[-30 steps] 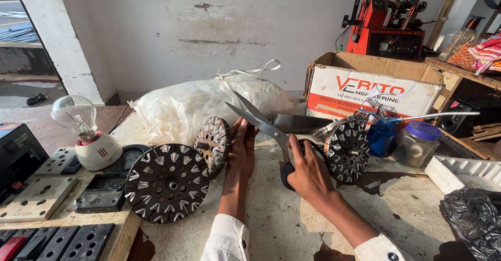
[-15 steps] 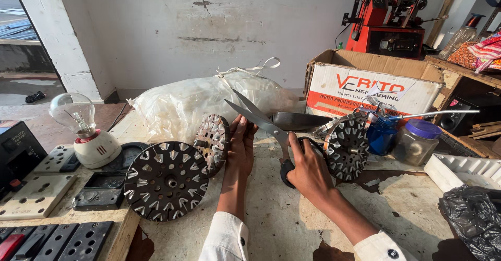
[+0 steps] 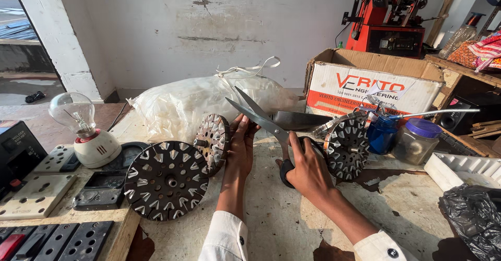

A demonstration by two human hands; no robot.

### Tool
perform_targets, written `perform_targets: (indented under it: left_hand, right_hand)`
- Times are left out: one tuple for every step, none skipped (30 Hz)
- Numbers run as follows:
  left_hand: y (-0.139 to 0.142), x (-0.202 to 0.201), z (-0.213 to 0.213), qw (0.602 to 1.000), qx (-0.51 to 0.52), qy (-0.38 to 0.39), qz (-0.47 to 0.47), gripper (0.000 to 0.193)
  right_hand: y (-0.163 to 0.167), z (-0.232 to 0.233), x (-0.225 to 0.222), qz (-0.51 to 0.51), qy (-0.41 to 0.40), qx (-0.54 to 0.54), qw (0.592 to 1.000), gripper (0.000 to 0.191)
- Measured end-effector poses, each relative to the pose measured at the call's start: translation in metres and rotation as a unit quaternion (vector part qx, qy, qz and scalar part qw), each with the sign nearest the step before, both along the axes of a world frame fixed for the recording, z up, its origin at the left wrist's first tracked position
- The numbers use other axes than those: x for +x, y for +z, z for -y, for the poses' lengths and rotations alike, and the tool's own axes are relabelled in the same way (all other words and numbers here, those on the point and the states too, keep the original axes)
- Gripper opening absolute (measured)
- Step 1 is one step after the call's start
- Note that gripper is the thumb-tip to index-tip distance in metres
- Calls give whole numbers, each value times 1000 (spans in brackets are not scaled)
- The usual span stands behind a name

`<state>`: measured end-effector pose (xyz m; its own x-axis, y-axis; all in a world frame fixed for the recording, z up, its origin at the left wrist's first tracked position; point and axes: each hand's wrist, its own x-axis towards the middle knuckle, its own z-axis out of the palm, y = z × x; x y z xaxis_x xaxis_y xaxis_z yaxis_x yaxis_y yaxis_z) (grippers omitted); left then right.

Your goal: The person works at a workbench with circular grinding disc plates. They first handle a red machine, then arrange the discs on the bench and use scissors to trim and cut along the edges of the discs, turning them to work around the rim.

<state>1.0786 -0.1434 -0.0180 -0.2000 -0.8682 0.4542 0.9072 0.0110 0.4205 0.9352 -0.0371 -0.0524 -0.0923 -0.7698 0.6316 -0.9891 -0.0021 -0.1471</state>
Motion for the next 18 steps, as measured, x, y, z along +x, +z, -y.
perform_targets:
  left_hand:
    - [0, 0, 0, 1000, -3, 1, -4, 31]
    - [-1, 0, 0, 1000, -6, 1, -7, 31]
    - [-1, 0, 1, 1000, -9, 2, -11, 30]
    - [-1, -1, 1, 1000, -3, 1, -11, 30]
    - [-1, -1, 2, 1000, 2, -1, -11, 30]
    - [-1, -1, 3, 1000, 7, -2, -11, 30]
    - [-1, 0, 3, 1000, 7, -1, -6, 30]
    - [-1, 0, 3, 1000, 7, -1, 0, 29]
    - [-1, 0, 3, 1000, 7, -1, 7, 29]
    - [-2, 0, 3, 1000, -5, -1, 13, 29]
    - [-2, 0, 2, 1000, -17, -1, 19, 29]
    - [-2, 1, 1, 999, -29, -1, 25, 29]
    - [-1, 0, 0, 999, -40, 4, 30, 29]
    - [-1, 0, -1, 998, -51, 8, 35, 29]
    - [-1, 0, -2, 997, -62, 13, 39, 29]
    - [0, -1, -3, 997, -66, 8, 36, 29]
    - [0, -1, -3, 997, -70, 4, 32, 29]
    - [0, -1, -3, 997, -74, 0, 29, 29]
  right_hand:
    - [0, 0, 0, -4, 5, -8, 1000, 91]
    - [-1, -1, 0, -7, 10, -16, 1000, 90]
    - [-1, -1, 0, -11, 15, -24, 1000, 89]
    - [-1, -1, 0, -11, 17, -30, 999, 88]
    - [0, -1, 0, -10, 18, -36, 999, 88]
    - [0, -1, 0, -9, 20, -41, 999, 87]
    - [0, -1, 0, -12, 14, -32, 999, 87]
    - [1, -1, 0, -14, 8, -23, 1000, 88]
    - [1, -1, 1, -16, 1, -14, 1000, 89]
    - [2, -1, 1, -1, 2, -8, 1000, 87]
    - [2, -1, 2, 12, 4, -3, 1000, 85]
    - [3, 0, 3, 26, 5, 3, 1000, 84]
    - [3, -1, 3, 24, 7, -8, 1000, 83]
    - [3, -1, 4, 22, 10, -18, 1000, 83]
    - [4, -1, 5, 19, 13, -29, 999, 82]
    - [4, -2, 5, 17, 11, -31, 999, 82]
    - [3, -2, 6, 15, 9, -34, 999, 82]
    - [3, -2, 6, 13, 7, -37, 999, 82]
